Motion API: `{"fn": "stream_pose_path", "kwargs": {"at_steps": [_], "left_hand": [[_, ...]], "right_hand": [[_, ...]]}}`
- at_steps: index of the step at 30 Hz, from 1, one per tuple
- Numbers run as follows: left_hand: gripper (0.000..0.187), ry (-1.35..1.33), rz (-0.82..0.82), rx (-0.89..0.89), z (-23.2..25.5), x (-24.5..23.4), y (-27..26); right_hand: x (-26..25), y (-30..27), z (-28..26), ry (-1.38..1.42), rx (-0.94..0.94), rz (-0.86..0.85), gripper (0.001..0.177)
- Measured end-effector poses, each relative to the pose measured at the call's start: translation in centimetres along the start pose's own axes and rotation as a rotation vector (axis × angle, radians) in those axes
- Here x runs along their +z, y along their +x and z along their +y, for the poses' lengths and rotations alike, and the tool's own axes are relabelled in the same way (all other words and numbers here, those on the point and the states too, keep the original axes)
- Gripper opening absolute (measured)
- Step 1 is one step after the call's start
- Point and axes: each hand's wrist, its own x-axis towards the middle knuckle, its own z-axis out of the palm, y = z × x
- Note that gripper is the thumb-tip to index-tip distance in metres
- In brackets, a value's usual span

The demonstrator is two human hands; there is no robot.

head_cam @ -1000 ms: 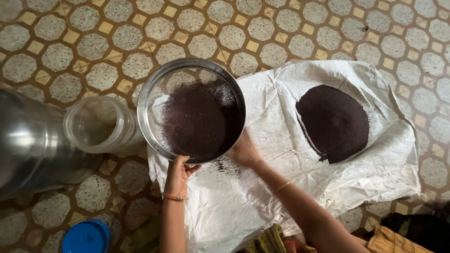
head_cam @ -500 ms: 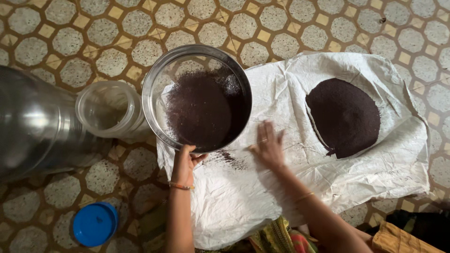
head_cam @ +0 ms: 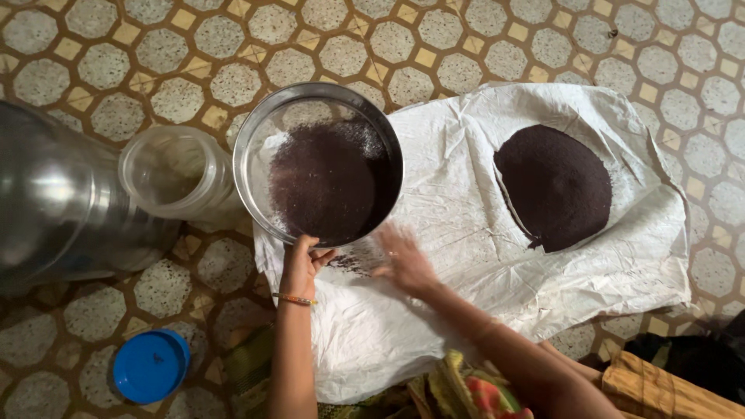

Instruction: The person scoops dark grains from a white sack onto a metal sieve and shakes it to separate fine particles. The person repeatedly gathers the sifted material and shakes the sieve until the sack is empty.

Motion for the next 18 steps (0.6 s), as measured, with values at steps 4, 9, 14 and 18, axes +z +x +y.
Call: {"fn": "stream_pose_path", "kwargs": {"at_steps": [4,9,14,18], "left_hand": [[0.011,-0.033,-0.009,0.021,-1.0,0.0,1.3],[0.009,-0.013,-0.007,-0.001,-0.1,2.0,0.9],[0.017,0.068,-0.040,-0.029,0.5,2.3,-0.3],[0.015,0.037,-0.019,0.054,-0.1,2.0,-0.1]], "right_hand": [[0.5,-1.6,5.0,-0.265,0.026,0.245,0.102],[4.0,3.5,3.2,-0.326,-0.102,0.203,0.100],[8.9,8.7,-1.3,-0.277,-0.531,0.310,0.081],[10.0,10.4,-3.9,-0.112,-0.462,0.070,0.055]]}}
